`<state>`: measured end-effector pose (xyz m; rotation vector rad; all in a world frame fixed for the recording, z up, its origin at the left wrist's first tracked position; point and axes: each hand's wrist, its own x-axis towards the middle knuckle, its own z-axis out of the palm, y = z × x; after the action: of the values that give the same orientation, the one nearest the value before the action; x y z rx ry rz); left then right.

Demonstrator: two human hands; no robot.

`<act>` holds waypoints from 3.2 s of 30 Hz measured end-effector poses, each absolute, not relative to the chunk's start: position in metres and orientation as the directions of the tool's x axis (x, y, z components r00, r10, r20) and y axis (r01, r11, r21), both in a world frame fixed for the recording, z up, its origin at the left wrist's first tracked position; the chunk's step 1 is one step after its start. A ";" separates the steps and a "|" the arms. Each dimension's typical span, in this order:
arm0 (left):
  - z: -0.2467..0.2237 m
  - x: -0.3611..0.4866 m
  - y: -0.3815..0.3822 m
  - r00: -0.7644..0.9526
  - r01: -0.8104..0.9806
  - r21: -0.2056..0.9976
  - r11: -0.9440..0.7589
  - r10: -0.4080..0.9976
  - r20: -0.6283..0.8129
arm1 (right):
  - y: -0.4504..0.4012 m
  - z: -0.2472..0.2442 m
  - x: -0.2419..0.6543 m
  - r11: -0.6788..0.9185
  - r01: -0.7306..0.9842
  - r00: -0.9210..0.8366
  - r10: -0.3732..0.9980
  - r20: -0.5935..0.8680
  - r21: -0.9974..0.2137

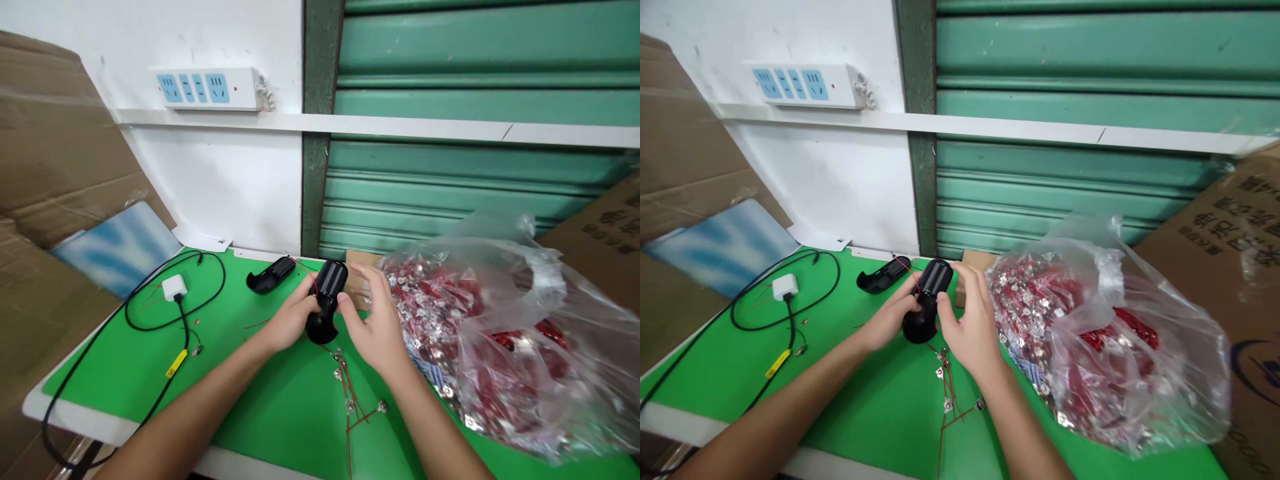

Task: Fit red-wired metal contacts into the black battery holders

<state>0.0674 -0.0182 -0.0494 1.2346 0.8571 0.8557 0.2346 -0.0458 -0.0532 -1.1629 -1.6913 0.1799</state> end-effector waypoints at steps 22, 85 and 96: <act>-0.055 0.064 -0.022 0.531 0.055 0.995 -0.078 0.846 0.037 | -0.047 -0.065 0.228 0.361 0.333 -0.061 0.930 0.362 -0.871; -0.064 0.064 -0.007 0.507 -0.137 0.979 0.153 0.859 -0.063 | -0.049 -0.061 0.221 0.252 0.228 0.024 0.964 0.264 -0.941; -0.049 0.065 -0.015 0.475 -0.103 0.978 0.181 0.873 -0.112 | -0.053 -0.062 0.219 0.361 0.352 0.003 0.922 0.387 -0.864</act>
<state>0.0650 -0.0155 -0.0489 1.1886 0.8182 0.8100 0.2195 -0.0533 -0.0624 -1.1832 -1.5615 0.6731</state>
